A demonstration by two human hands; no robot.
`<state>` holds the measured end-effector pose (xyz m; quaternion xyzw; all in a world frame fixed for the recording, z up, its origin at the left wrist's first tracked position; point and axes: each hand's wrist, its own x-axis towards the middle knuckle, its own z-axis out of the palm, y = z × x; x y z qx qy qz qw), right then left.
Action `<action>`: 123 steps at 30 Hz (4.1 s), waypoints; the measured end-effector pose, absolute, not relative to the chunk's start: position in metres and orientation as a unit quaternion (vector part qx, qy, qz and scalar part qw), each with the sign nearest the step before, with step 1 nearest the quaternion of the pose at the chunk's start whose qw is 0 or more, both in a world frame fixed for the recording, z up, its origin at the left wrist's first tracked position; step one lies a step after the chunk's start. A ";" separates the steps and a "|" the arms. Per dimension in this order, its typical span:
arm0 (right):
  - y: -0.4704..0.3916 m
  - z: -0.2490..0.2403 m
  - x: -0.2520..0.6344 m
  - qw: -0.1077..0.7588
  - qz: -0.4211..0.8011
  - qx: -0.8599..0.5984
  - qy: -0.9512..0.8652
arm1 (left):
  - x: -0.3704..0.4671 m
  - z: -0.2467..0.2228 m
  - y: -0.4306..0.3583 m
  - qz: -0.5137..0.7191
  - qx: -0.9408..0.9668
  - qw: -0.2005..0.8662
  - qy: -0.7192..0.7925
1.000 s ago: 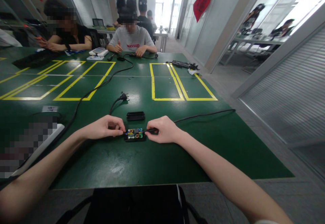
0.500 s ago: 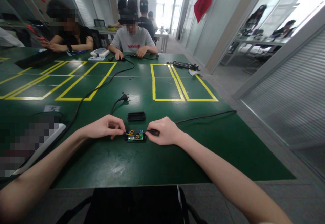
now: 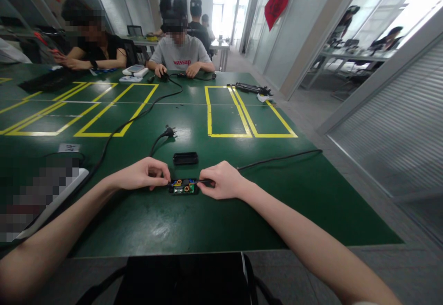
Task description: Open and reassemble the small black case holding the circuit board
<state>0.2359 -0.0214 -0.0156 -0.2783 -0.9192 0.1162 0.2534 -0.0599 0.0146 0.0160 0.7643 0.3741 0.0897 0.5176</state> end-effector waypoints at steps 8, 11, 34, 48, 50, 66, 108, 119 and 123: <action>-0.014 -0.018 0.237 0.266 0.058 -0.305 -0.912 | -0.058 0.004 0.015 0.162 0.774 0.467 0.395; -0.011 -0.019 0.238 0.277 0.057 -0.309 -0.908 | -0.058 0.000 0.016 0.195 0.790 0.428 0.392; -0.004 -0.012 0.238 0.187 -0.011 -0.230 -0.955 | -0.051 0.004 0.012 0.221 0.854 0.317 0.349; 0.012 -0.035 0.235 0.291 0.068 -0.400 -0.866 | -0.046 -0.012 0.018 0.264 0.820 0.193 0.470; 0.012 -0.036 0.234 0.314 0.109 -0.397 -0.855 | -0.044 -0.012 0.016 0.278 0.811 0.213 0.468; 0.000 -0.028 0.226 0.404 0.240 -0.403 -0.785 | -0.042 -0.002 0.012 0.341 0.756 0.326 0.454; -0.006 -0.020 0.224 0.360 0.262 -0.297 -0.845 | -0.042 -0.004 0.005 0.258 0.884 0.192 0.339; -0.013 -0.022 0.218 0.305 0.230 -0.376 -0.844 | -0.043 0.000 0.005 0.189 0.914 0.179 0.311; -0.015 -0.022 0.216 0.293 0.208 -0.352 -0.864 | -0.041 -0.001 0.003 0.189 0.913 0.175 0.318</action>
